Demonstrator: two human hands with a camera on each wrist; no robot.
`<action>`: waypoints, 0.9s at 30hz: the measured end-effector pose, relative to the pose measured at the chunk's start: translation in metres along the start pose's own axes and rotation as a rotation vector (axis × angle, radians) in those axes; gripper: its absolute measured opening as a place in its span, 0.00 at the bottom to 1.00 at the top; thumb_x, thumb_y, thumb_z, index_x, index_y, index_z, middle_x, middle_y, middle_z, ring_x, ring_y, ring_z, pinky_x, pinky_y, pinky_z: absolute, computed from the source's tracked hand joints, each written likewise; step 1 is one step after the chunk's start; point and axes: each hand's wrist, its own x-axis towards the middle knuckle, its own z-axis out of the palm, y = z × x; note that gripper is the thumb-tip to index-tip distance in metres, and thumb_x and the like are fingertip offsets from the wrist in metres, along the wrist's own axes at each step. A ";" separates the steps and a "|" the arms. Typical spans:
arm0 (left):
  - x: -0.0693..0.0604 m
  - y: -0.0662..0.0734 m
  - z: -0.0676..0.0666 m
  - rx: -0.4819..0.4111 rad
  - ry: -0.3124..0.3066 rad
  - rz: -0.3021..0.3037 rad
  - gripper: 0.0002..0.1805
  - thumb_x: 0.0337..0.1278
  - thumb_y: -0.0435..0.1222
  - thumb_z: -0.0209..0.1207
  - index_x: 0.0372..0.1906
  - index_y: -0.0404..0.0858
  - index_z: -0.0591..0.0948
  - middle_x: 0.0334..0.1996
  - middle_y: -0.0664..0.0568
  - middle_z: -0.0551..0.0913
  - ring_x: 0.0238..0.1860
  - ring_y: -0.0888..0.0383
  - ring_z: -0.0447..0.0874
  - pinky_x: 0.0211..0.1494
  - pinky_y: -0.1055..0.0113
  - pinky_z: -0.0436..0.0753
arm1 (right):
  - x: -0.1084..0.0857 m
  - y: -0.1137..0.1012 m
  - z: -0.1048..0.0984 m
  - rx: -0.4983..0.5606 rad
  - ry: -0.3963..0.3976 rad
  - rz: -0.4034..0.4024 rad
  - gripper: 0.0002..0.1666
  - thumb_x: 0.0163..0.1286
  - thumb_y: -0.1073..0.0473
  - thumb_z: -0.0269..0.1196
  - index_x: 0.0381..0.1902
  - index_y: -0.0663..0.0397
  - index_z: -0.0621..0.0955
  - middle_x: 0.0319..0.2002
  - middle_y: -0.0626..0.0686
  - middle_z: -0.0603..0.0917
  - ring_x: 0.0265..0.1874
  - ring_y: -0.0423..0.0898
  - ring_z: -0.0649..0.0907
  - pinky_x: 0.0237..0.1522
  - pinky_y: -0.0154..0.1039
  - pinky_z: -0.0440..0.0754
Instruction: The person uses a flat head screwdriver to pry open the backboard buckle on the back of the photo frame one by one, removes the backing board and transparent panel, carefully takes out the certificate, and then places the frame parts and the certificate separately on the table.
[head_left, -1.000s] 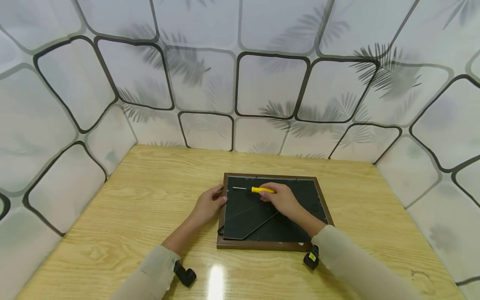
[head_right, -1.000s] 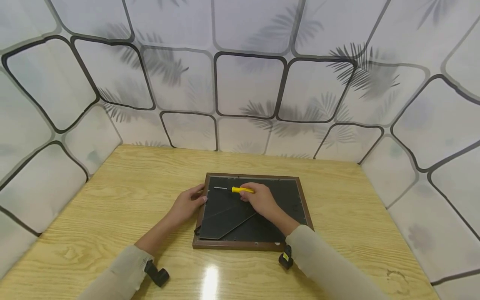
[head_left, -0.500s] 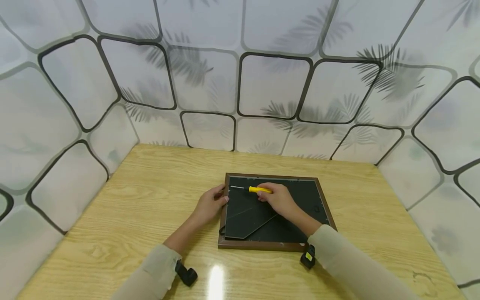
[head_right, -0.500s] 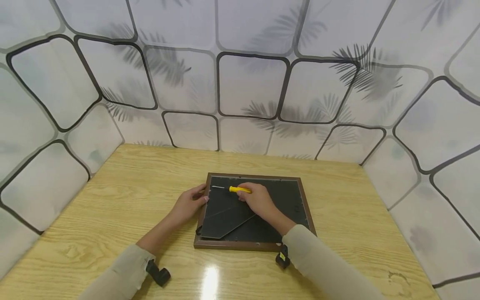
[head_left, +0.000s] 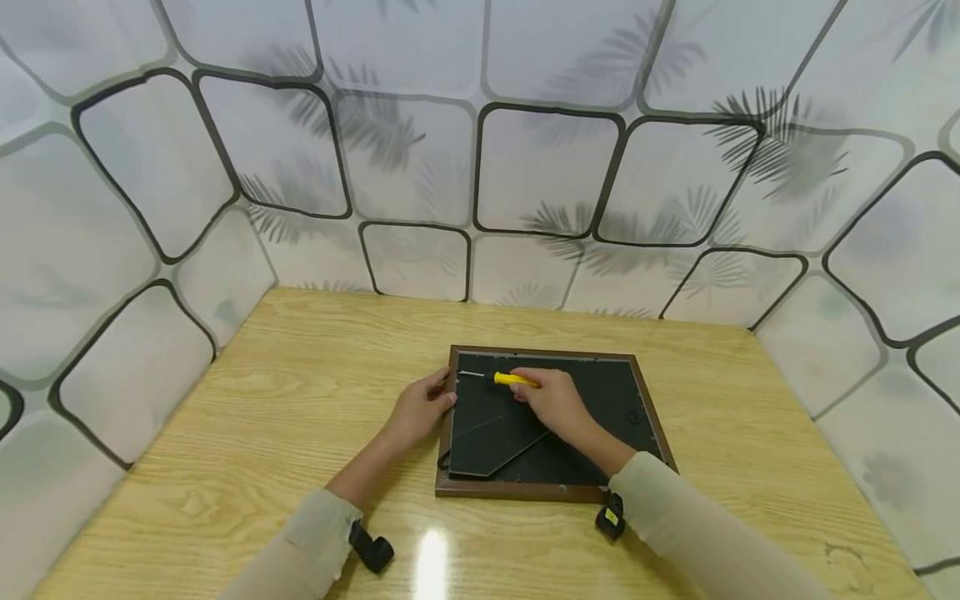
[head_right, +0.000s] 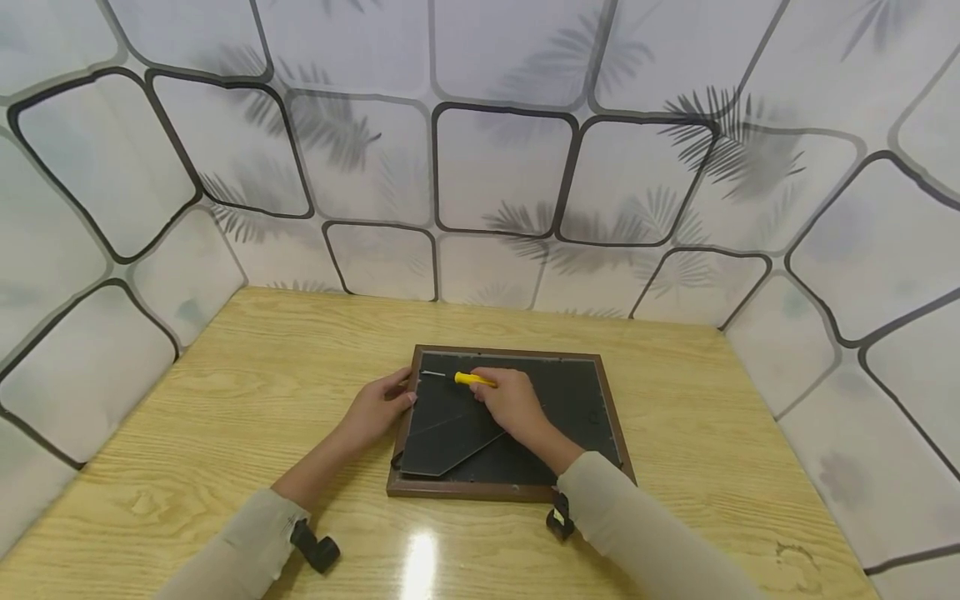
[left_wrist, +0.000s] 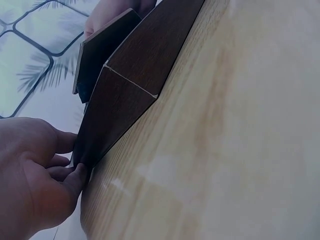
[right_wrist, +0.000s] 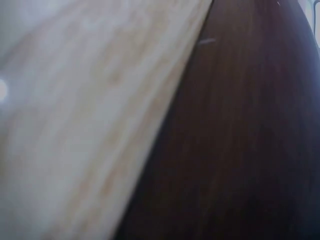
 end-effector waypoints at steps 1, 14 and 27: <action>0.000 0.000 0.000 0.000 -0.001 0.000 0.31 0.71 0.33 0.57 0.76 0.35 0.65 0.69 0.38 0.74 0.67 0.43 0.75 0.67 0.50 0.77 | 0.000 0.000 0.000 0.002 0.003 -0.002 0.19 0.71 0.61 0.65 0.58 0.54 0.85 0.44 0.53 0.90 0.38 0.42 0.89 0.39 0.37 0.87; 0.000 0.000 0.001 -0.002 -0.003 0.015 0.31 0.72 0.33 0.57 0.76 0.34 0.65 0.68 0.37 0.75 0.66 0.44 0.76 0.67 0.50 0.77 | 0.005 0.000 -0.001 0.031 -0.034 0.001 0.20 0.70 0.61 0.66 0.59 0.54 0.84 0.49 0.57 0.89 0.40 0.45 0.90 0.44 0.40 0.88; -0.002 0.001 0.000 0.000 -0.007 0.011 0.31 0.72 0.34 0.56 0.76 0.34 0.64 0.67 0.38 0.75 0.67 0.44 0.75 0.68 0.49 0.75 | 0.016 -0.013 -0.008 -0.010 -0.062 -0.029 0.19 0.70 0.61 0.66 0.57 0.58 0.84 0.46 0.58 0.89 0.40 0.47 0.90 0.44 0.41 0.88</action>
